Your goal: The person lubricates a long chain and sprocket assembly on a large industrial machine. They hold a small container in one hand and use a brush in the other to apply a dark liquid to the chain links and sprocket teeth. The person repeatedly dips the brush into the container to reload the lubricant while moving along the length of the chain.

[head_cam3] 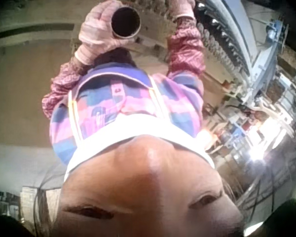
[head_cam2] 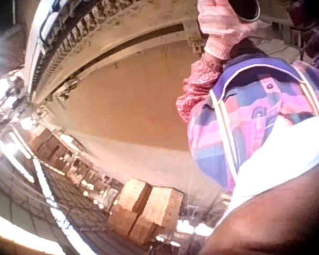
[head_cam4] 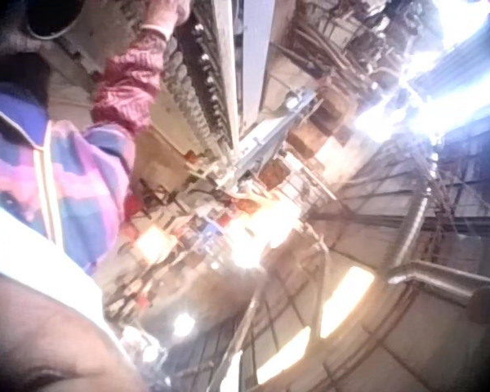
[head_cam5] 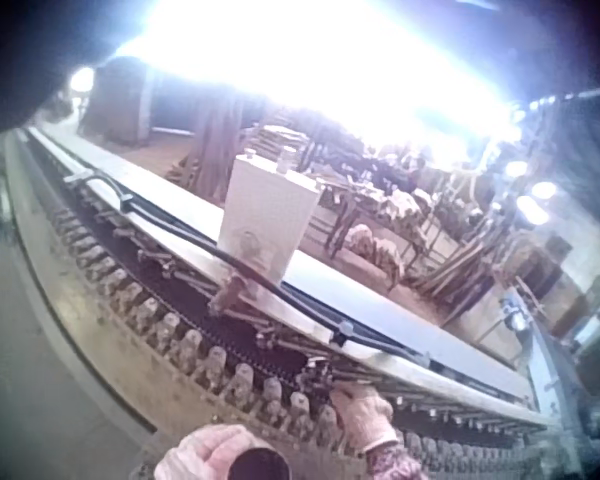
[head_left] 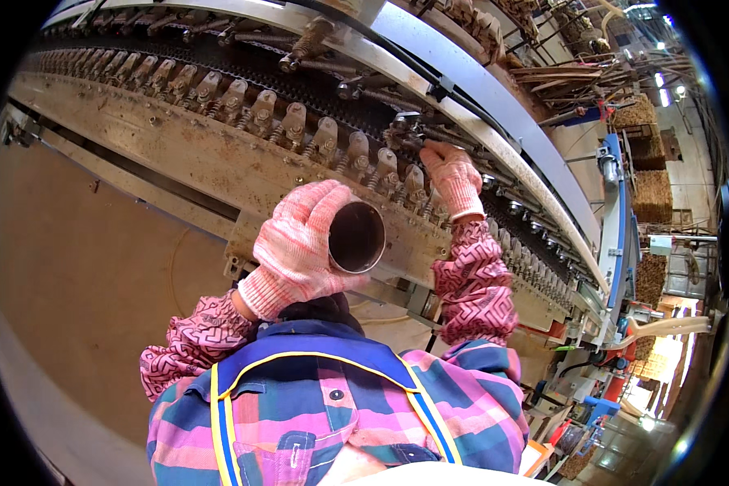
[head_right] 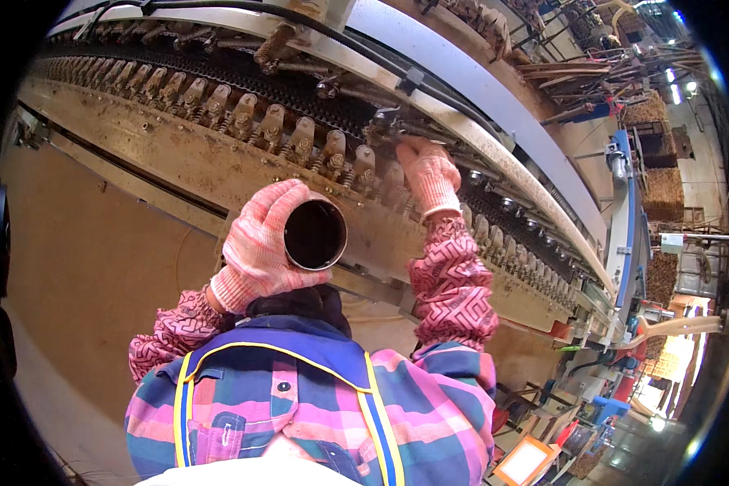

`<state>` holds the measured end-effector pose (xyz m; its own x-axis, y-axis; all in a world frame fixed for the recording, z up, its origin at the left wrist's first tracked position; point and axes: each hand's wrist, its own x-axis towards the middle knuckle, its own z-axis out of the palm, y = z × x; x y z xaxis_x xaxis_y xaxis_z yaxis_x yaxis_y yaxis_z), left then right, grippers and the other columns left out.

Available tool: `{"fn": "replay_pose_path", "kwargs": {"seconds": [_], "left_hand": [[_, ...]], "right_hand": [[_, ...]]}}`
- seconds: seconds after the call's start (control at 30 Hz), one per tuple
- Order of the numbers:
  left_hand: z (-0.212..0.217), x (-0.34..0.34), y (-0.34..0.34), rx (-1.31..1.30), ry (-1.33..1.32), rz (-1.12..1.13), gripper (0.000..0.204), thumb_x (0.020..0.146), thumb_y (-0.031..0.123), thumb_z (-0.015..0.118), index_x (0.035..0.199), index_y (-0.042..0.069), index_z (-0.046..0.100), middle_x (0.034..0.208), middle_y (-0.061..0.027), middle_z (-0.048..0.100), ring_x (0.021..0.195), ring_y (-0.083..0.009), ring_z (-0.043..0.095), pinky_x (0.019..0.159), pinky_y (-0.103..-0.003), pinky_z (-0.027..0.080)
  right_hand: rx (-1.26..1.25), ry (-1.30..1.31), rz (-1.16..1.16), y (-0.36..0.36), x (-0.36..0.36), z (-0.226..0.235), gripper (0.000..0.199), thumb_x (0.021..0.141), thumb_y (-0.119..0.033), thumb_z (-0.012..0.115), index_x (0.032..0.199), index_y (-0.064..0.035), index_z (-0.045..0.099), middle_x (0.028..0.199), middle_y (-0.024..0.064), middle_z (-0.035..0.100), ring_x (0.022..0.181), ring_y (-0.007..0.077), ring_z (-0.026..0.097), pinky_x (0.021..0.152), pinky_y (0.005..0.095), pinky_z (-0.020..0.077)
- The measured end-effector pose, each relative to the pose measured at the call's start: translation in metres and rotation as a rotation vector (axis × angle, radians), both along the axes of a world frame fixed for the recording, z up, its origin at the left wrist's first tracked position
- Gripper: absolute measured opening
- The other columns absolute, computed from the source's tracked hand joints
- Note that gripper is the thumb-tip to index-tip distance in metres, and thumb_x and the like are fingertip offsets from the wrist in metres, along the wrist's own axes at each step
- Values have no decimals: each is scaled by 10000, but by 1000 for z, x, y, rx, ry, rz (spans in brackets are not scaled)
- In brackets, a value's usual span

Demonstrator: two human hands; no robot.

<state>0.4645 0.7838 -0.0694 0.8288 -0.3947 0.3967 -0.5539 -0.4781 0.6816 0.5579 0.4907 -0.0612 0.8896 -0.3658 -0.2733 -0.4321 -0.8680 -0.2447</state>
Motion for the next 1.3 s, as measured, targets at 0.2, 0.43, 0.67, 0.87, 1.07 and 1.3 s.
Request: {"fn": "replay_pose_path", "kwargs": {"seconds": [0.2,0.43,0.67,0.87,1.07,1.3], "left_hand": [[-4,0,-1,1,22,0,1088,514,414,976,1436,106,489,1384,-176,577,1287,-387,566,1098,-466,485],[-2,1,2,-28,27,-25,1088,504,401,982,1427,108,486,1377,-167,579,1286,-384,566,1097,-465,487],[-6,6,11,-75,10,-55,1089,502,402,979,1426,109,483,1371,-167,575,1266,-396,568,1077,-491,486],[-6,7,10,-105,27,-96,1109,489,401,984,1429,109,472,1392,-167,556,1284,-402,552,1079,-508,480],[-9,9,19,-79,20,-91,1136,471,402,987,1435,108,462,1389,-164,555,1285,-404,548,1078,-509,480],[-6,13,18,-117,16,-152,1155,457,396,989,1438,105,455,1377,-166,552,1272,-413,550,1073,-522,478]], "right_hand": [[-135,12,118,-18,-27,-28,519,960,-509,632,1405,-242,636,1303,85,704,1192,313,668,1006,384,516],[-277,-281,138,41,-20,2,390,956,-441,643,1301,-269,703,984,124,768,982,332,723,899,457,560],[-346,21,28,60,1,-15,387,954,-467,612,1318,-361,688,1217,139,723,1137,344,682,985,419,543],[-389,-141,29,76,-9,-20,431,968,-510,588,1306,-268,700,1055,196,750,990,380,724,874,467,579],[-312,-78,16,79,-7,3,388,976,-451,605,1309,-279,705,1126,176,743,1077,364,703,950,441,552],[-215,-12,-31,66,16,-30,482,960,-549,580,1371,-307,653,1245,142,710,1169,368,669,986,431,541]]}}
